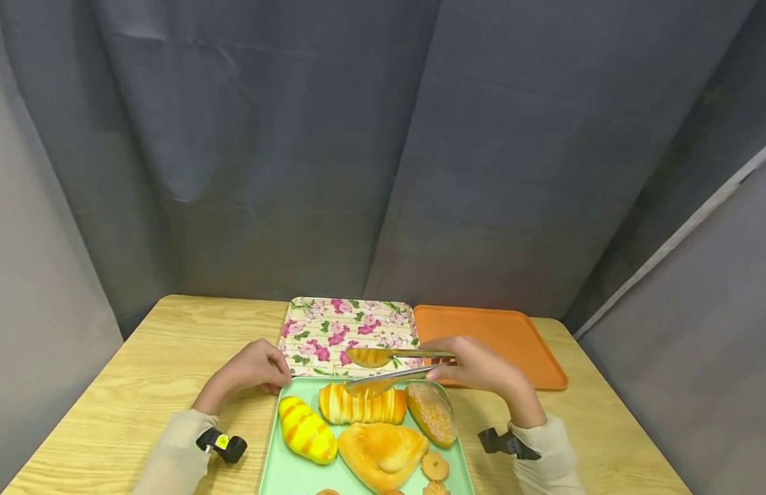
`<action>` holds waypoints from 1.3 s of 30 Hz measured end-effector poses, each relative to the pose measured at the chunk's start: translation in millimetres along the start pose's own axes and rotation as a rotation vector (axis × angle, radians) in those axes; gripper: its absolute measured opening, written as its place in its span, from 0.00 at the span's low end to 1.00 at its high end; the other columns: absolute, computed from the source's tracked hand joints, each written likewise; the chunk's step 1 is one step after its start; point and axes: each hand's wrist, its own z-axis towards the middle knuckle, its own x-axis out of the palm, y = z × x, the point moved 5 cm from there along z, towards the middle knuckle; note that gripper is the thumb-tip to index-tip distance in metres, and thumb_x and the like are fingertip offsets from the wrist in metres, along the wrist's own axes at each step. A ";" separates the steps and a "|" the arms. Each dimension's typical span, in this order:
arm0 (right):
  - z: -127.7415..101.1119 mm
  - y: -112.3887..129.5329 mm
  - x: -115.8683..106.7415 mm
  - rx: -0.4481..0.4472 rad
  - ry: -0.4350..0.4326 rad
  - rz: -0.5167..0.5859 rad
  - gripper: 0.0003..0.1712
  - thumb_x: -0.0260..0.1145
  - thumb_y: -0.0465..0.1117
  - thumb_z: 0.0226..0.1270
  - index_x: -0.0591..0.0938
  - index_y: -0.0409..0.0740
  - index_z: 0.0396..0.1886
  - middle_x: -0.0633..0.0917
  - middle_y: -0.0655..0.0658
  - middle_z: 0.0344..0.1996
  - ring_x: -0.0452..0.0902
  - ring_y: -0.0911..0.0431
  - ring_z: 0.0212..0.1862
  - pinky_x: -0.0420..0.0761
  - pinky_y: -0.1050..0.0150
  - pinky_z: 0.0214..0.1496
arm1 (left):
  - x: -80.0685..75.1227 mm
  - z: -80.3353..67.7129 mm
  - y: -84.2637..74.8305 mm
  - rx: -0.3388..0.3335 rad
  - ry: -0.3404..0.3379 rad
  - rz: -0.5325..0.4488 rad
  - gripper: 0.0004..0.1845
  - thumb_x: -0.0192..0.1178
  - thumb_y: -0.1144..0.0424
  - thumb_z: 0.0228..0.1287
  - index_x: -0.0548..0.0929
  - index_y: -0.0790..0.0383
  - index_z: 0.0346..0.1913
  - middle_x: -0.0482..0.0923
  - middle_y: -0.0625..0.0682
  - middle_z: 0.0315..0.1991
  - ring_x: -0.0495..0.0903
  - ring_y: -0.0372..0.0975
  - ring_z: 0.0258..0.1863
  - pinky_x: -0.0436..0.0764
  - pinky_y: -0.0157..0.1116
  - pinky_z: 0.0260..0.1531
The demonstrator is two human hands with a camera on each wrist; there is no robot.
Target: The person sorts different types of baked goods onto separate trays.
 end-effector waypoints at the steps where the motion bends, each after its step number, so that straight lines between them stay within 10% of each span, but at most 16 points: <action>1: 0.4 0.8 0.7 0.008 0.006 0.003 0.29 0.69 0.49 0.69 0.80 0.39 0.65 0.85 0.39 0.60 0.85 0.45 0.55 0.85 0.50 0.53 | -0.7 0.0 -0.2 0.003 0.000 0.002 0.03 0.73 0.69 0.54 0.88 0.67 0.29 0.84 0.50 0.22 0.81 0.37 0.21 0.84 0.36 0.25; 7: 3.4 2.8 6.2 0.023 0.046 -0.015 0.27 0.70 0.45 0.68 0.82 0.44 0.65 0.86 0.41 0.58 0.81 0.58 0.34 0.78 0.68 0.35 | -3.3 -0.2 0.4 0.005 -0.002 0.004 0.04 0.73 0.69 0.55 0.88 0.67 0.29 0.84 0.50 0.23 0.82 0.38 0.22 0.85 0.37 0.26; 16: 4.4 2.0 13.2 0.022 0.081 -0.070 0.25 0.71 0.44 0.66 0.84 0.40 0.61 0.87 0.40 0.56 0.86 0.51 0.50 0.85 0.61 0.46 | -1.1 1.0 0.1 0.013 0.003 -0.005 0.04 0.73 0.69 0.55 0.89 0.66 0.30 0.84 0.51 0.23 0.82 0.38 0.21 0.85 0.37 0.26; 24: 3.6 -0.7 16.0 0.040 0.057 -0.077 0.28 0.70 0.46 0.65 0.82 0.40 0.63 0.84 0.36 0.61 0.82 0.63 0.35 0.77 0.69 0.37 | -1.2 0.4 -1.3 0.001 0.003 -0.006 0.04 0.73 0.69 0.56 0.89 0.66 0.30 0.84 0.51 0.24 0.82 0.38 0.22 0.86 0.37 0.27; 32: 4.6 2.2 17.7 0.071 -0.022 -0.164 0.26 0.70 0.47 0.65 0.84 0.44 0.62 0.78 0.53 0.24 0.56 0.66 0.21 0.59 0.71 0.24 | -1.6 0.5 1.2 0.001 0.007 -0.012 0.04 0.73 0.68 0.56 0.88 0.66 0.30 0.85 0.51 0.24 0.82 0.38 0.22 0.86 0.37 0.27; 39: 5.8 5.1 15.8 0.014 -0.132 -0.243 0.23 0.72 0.49 0.62 0.88 0.49 0.57 0.76 0.57 0.22 0.55 0.67 0.19 0.54 0.71 0.21 | -0.4 -0.4 2.4 -0.013 0.006 -0.013 0.04 0.73 0.68 0.56 0.88 0.65 0.30 0.85 0.51 0.23 0.82 0.38 0.22 0.85 0.37 0.27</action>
